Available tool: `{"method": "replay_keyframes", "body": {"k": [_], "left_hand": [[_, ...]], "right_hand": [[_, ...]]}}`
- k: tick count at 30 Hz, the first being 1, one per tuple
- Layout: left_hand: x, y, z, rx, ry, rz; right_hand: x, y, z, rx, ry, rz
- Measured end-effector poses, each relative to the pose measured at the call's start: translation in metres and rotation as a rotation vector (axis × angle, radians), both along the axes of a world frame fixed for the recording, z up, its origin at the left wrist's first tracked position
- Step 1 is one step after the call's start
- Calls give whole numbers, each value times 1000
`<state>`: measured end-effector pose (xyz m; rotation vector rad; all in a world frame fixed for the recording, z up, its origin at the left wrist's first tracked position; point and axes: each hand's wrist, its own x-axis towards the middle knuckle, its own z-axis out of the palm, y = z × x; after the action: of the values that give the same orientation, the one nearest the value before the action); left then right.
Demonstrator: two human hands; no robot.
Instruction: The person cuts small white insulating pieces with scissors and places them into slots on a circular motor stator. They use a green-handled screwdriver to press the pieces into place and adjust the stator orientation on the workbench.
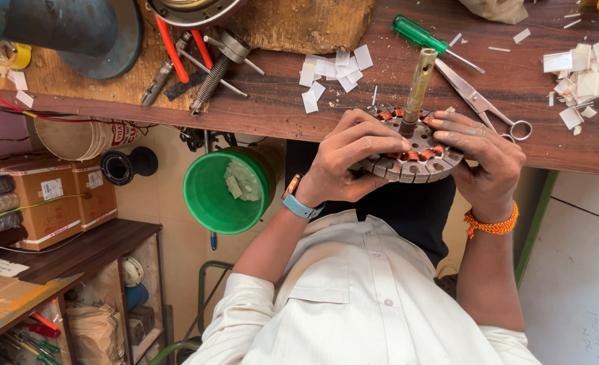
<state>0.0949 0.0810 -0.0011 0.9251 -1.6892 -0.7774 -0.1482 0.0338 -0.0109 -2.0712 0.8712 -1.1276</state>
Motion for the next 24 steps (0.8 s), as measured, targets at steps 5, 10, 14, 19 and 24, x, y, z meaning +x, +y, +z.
{"method": "replay_keyframes", "body": {"k": [5, 10, 14, 19, 24], "left_hand": [[-4, -2, 2, -27, -11, 41], [-5, -2, 5, -13, -32, 86], [-8, 1, 8, 12, -81, 177], [-18, 2, 3, 21, -141, 402], [-51, -2, -3, 88, 23, 422]], "right_hand": [[2, 1, 2, 8, -3, -18], [3, 3, -1, -2, -23, -32], [8, 4, -4, -49, -19, -97], [20, 15, 0, -120, 81, -263], [41, 24, 16, -43, 128, -352]]}}
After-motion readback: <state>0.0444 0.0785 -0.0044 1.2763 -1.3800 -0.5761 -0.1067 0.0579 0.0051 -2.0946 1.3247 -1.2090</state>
